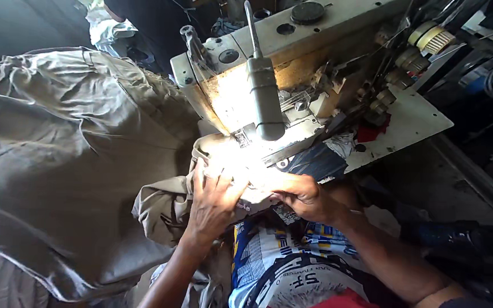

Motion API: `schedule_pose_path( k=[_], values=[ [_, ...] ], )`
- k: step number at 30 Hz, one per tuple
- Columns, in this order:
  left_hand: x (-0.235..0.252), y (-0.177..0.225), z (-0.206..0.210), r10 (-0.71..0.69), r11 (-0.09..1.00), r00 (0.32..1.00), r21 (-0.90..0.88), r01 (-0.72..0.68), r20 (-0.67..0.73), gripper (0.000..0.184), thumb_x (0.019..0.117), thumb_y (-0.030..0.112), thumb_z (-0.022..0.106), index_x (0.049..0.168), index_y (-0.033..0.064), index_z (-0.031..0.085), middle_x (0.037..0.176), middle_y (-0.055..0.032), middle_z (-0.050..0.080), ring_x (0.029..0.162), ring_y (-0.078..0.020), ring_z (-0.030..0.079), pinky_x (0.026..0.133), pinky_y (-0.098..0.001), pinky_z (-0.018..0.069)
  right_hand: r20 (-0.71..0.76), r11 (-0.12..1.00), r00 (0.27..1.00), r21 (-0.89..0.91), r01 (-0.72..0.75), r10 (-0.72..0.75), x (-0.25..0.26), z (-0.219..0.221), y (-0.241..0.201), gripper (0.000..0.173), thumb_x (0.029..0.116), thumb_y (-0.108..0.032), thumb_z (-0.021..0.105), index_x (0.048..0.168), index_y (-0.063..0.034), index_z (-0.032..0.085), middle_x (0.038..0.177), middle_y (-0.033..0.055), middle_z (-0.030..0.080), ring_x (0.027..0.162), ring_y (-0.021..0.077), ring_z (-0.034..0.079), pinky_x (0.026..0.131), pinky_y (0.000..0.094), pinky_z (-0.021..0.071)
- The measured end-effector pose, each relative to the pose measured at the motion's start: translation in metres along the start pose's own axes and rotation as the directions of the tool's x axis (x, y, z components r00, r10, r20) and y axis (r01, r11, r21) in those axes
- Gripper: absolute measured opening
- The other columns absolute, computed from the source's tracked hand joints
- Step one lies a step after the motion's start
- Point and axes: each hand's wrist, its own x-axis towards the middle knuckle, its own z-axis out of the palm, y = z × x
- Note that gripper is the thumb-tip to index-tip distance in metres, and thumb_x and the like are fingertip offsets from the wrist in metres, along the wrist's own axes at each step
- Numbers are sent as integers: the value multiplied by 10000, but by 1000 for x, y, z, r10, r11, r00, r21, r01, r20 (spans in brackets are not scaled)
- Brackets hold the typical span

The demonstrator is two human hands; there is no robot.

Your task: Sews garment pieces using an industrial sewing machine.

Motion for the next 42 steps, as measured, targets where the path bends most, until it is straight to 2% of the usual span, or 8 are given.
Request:
schedule_pose_path(
  k=[2, 5, 9, 14, 24, 29, 39, 42],
  values=[
    [-2, -7, 2, -33, 999, 999, 43, 33, 3, 321, 962, 193, 587, 1241, 280, 721, 1387, -130, 621, 1401, -421, 460, 1164, -744, 206, -17, 999, 999, -13, -35, 35, -5, 1, -1, 145, 1011, -121, 654, 1029, -14, 750, 1003, 86, 732, 964, 128, 696, 888, 295, 587],
    [3, -5, -12, -2, 999, 1000, 46, 1, 4, 240, 972, 185, 559, 1117, 186, 749, 1287, -120, 679, 1301, -392, 559, 1144, -701, 289, -20, 998, 998, 17, -63, 63, -9, 1, -3, 129, 1006, -100, 654, 1023, -13, 748, 1005, 78, 729, 970, 127, 693, 891, 293, 587],
    [11, -2, -31, 46, 997, 999, 58, -46, 2, 228, 975, 171, 546, 1077, 138, 747, 1333, -48, 687, 1244, -323, 616, 1108, -604, 391, -24, 995, 997, 69, -73, 75, -12, 1, -4, 120, 1000, -92, 661, 1006, -2, 739, 989, 84, 721, 943, 131, 685, 864, 293, 584],
    [13, -3, -27, 84, 995, 996, 49, -85, 21, 233, 962, 144, 553, 1087, 178, 747, 1298, 11, 704, 1213, -283, 628, 1095, -576, 398, -55, 988, 991, 102, -113, 119, -15, 2, 0, 116, 1000, -84, 655, 997, -3, 737, 983, 80, 721, 933, 128, 686, 851, 292, 587],
    [22, -14, -25, 65, 996, 998, 67, -66, 17, 255, 953, 138, 558, 1113, 140, 757, 1306, -56, 694, 1225, -332, 612, 1109, -611, 372, -133, 978, 977, 149, -145, 165, -5, 8, 4, 132, 997, -74, 645, 963, 20, 731, 930, 83, 706, 860, 109, 666, 789, 265, 578],
    [38, -31, -28, 59, 995, 998, 77, -59, 1, 251, 909, 127, 592, 1097, 123, 757, 1160, -95, 720, 1188, -356, 618, 1130, -613, 352, -189, 969, 958, 158, -189, 217, 14, 14, 14, 114, 987, -71, 652, 989, 3, 739, 958, 66, 725, 840, 101, 674, 772, 272, 588],
    [45, -45, -19, -74, 996, 987, 36, 79, -142, 332, 914, 119, 595, 1219, 131, 724, 1366, -64, 644, 1267, -291, 588, 1106, -532, 411, -261, 984, 949, 56, -169, 178, 46, 26, 28, 87, 968, -44, 670, 1012, -15, 740, 930, 59, 729, 833, 106, 695, 778, 294, 612],
    [39, -39, -16, -143, 989, 980, 19, 147, -138, 397, 878, 249, 621, 1242, 122, 714, 1427, -68, 606, 1311, -294, 558, 1107, -537, 405, -283, 988, 947, 38, -150, 155, 51, 30, 32, 102, 970, -35, 662, 1039, -18, 736, 951, 62, 731, 855, 111, 700, 791, 304, 614]
  ],
)
